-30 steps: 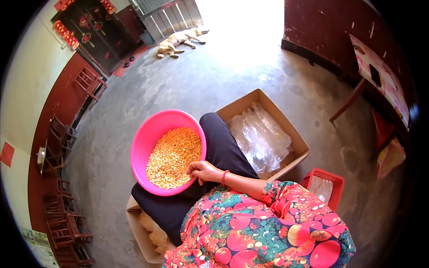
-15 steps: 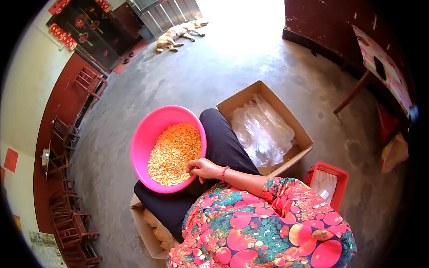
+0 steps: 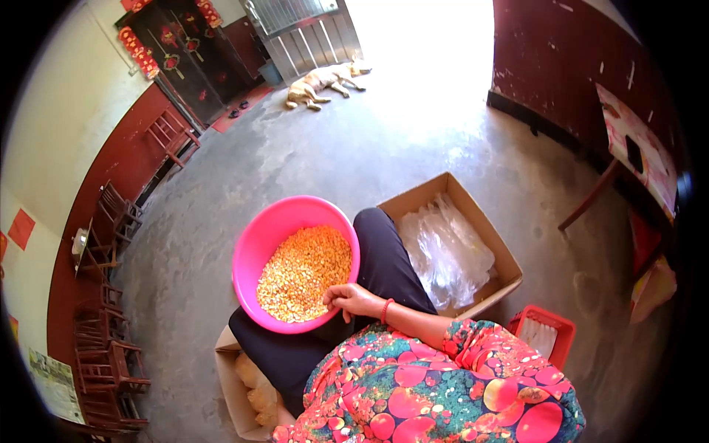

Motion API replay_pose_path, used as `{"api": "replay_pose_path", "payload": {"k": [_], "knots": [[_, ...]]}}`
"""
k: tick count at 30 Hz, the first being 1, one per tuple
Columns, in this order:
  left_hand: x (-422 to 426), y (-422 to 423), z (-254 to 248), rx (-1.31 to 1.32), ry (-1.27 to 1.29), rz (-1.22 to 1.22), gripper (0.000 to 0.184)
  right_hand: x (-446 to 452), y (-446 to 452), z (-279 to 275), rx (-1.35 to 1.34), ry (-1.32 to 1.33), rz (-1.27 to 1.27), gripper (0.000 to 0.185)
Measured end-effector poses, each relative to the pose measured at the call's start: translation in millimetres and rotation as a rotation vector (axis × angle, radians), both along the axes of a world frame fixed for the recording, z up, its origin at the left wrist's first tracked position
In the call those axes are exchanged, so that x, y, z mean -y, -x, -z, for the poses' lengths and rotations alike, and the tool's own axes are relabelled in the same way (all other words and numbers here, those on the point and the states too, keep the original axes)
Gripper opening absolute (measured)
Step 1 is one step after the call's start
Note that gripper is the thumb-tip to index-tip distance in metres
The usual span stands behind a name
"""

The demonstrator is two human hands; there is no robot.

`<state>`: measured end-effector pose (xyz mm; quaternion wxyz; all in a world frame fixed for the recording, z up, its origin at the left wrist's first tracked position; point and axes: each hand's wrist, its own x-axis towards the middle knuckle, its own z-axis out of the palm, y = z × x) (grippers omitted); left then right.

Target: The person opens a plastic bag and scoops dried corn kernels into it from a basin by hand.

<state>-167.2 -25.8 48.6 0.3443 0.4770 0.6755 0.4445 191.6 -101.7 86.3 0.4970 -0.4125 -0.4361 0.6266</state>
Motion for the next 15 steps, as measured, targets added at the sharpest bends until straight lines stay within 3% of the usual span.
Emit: {"api": "replay_pose_path", "payload": {"k": [15], "knots": [[-3.3, -17.1, 21.2, -0.027, 0.128, 0.038, 0.018, -1.7, -1.6, 4.4, 0.039, -0.011, -0.053, 0.018]]}}
